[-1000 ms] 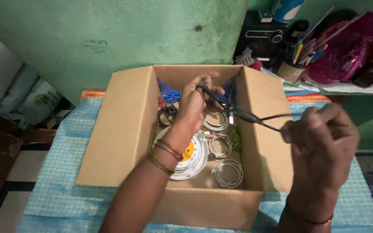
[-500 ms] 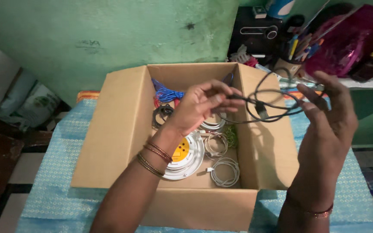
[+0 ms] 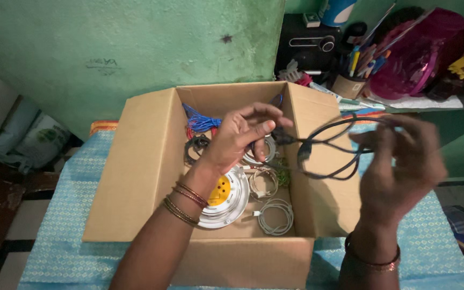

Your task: The person untangles and coils white and black cables, then places them into a cardboard box along with a power strip and other cords. The person closes the box flaps at the end.

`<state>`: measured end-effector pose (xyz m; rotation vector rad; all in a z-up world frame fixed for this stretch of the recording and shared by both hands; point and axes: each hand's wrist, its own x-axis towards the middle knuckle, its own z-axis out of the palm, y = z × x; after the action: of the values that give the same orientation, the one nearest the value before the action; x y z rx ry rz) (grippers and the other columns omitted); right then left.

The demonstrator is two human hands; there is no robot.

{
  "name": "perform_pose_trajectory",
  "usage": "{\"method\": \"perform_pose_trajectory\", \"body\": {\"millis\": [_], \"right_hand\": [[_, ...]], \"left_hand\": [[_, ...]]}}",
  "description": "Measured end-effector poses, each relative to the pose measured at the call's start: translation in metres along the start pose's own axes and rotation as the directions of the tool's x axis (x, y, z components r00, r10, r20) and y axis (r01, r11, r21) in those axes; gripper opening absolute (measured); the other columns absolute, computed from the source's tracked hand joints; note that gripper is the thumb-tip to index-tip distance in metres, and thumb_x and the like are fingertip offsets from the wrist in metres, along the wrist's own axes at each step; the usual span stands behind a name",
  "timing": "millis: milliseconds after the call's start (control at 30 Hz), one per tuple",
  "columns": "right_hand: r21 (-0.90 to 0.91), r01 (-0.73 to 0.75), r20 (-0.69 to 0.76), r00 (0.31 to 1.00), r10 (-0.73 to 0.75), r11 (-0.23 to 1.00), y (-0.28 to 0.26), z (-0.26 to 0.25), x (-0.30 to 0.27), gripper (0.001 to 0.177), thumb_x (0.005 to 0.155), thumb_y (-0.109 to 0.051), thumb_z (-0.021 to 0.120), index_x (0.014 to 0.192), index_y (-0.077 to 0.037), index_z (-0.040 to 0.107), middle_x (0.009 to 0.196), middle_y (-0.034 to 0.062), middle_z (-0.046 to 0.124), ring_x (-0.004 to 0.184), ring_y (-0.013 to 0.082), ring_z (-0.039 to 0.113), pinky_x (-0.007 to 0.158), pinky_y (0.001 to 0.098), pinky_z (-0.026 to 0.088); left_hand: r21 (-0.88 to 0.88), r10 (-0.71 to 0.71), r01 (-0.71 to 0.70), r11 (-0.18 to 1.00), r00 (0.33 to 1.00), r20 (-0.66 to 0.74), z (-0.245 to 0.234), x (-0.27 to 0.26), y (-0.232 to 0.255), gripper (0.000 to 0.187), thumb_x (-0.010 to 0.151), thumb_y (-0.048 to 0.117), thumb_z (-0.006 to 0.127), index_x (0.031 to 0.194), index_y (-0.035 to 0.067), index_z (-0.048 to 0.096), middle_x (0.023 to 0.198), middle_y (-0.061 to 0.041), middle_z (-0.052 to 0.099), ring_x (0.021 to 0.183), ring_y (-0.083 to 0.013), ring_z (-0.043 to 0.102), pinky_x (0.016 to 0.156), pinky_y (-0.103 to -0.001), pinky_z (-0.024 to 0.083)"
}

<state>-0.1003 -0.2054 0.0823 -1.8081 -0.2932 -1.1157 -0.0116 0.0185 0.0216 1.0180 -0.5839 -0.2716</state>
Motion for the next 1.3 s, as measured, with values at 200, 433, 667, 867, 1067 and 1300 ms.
{"method": "perform_pose_trajectory", "body": {"millis": [200, 433, 667, 867, 1067, 1300], "right_hand": [[0.266, -0.165, -0.058, 0.981, 0.187, 0.95, -0.004, -0.006, -0.004, 0.011, 0.113, 0.008, 0.049, 0.122, 0.002, 0.049, 0.113, 0.0102, 0.066, 0.098, 0.0185, 0.076, 0.078, 0.0313, 0.063], [0.642, -0.227, -0.071, 0.934, 0.351, 0.733, 0.033, -0.038, 0.005, 0.017, 0.107, 0.013, 0.054, 0.12, 0.002, 0.057, 0.104, 0.0182, 0.07, 0.067, 0.0158, 0.067, 0.065, 0.0322, 0.062], [0.769, -0.191, -0.148, 0.875, 0.461, 0.61, 0.069, -0.063, -0.014, 0.011, 0.114, 0.004, 0.048, 0.118, 0.001, 0.057, 0.107, 0.0155, 0.067, 0.072, 0.0113, 0.059, 0.058, 0.0227, 0.039], [0.718, -0.161, -0.165, 0.906, 0.39, 0.678, 0.047, -0.06, -0.012, 0.017, 0.111, -0.003, 0.046, 0.115, -0.004, 0.063, 0.112, 0.0091, 0.072, 0.053, 0.0009, 0.04, 0.055, 0.0174, 0.033], [0.624, -0.11, -0.147, 0.956, 0.255, 0.774, 0.019, -0.039, -0.019, 0.019, 0.118, 0.001, 0.046, 0.12, -0.003, 0.065, 0.098, 0.0069, 0.063, 0.057, 0.0016, 0.042, 0.057, 0.0196, 0.034], [0.914, -0.389, 0.328, 0.875, 0.355, 0.113, 0.036, -0.024, -0.017, 0.024, 0.117, 0.003, 0.043, 0.128, 0.005, 0.063, 0.136, 0.0236, 0.064, 0.059, 0.0033, 0.05, 0.064, 0.0206, 0.046]], "left_hand": [[0.309, 0.045, -0.078, 0.948, 0.992, 0.114, 0.009, -0.001, -0.004, 0.032, 0.091, 0.006, 0.081, 0.122, 0.002, 0.073, 0.113, -0.004, 0.073, 0.103, -0.0049, 0.067, 0.089, -0.024, 0.059], [0.312, 0.102, -0.071, 0.947, 0.991, -0.084, -0.005, 0.001, -0.003, 0.011, 0.093, 0.006, 0.078, 0.103, 0.001, 0.077, 0.095, -0.002, 0.077, 0.087, -0.0065, 0.068, 0.076, -0.022, 0.055], [0.499, 0.361, -0.228, 0.836, 0.914, -0.186, -0.01, 0.0, 0.004, 0.023, 0.09, 0.008, 0.085, 0.085, 0.004, 0.063, 0.084, 0.004, 0.058, 0.081, -0.0049, 0.05, 0.073, -0.023, 0.042], [0.815, 0.551, -0.333, 0.474, 0.834, 0.02, 0.004, -0.008, 0.007, 0.025, 0.091, 0.01, 0.08, 0.091, 0.006, 0.056, 0.106, -0.006, 0.054, 0.104, -0.014, 0.059, 0.095, -0.027, 0.051], [0.944, 0.566, -0.314, 0.095, 0.798, 0.209, 0.03, -0.011, 0.005, 0.04, 0.091, 0.04, 0.08, 0.118, 0.013, 0.069, 0.132, -0.005, 0.066, 0.14, -0.0293, 0.055, 0.123, -0.051, 0.023], [0.958, 0.584, -0.252, -0.135, 0.761, 0.282, 0.053, -0.015, 0.006, 0.062, 0.086, 0.063, 0.077, 0.125, 0.015, 0.072, 0.134, -0.003, 0.069, 0.15, -0.0265, 0.043, 0.12, -0.072, -0.011]]}}
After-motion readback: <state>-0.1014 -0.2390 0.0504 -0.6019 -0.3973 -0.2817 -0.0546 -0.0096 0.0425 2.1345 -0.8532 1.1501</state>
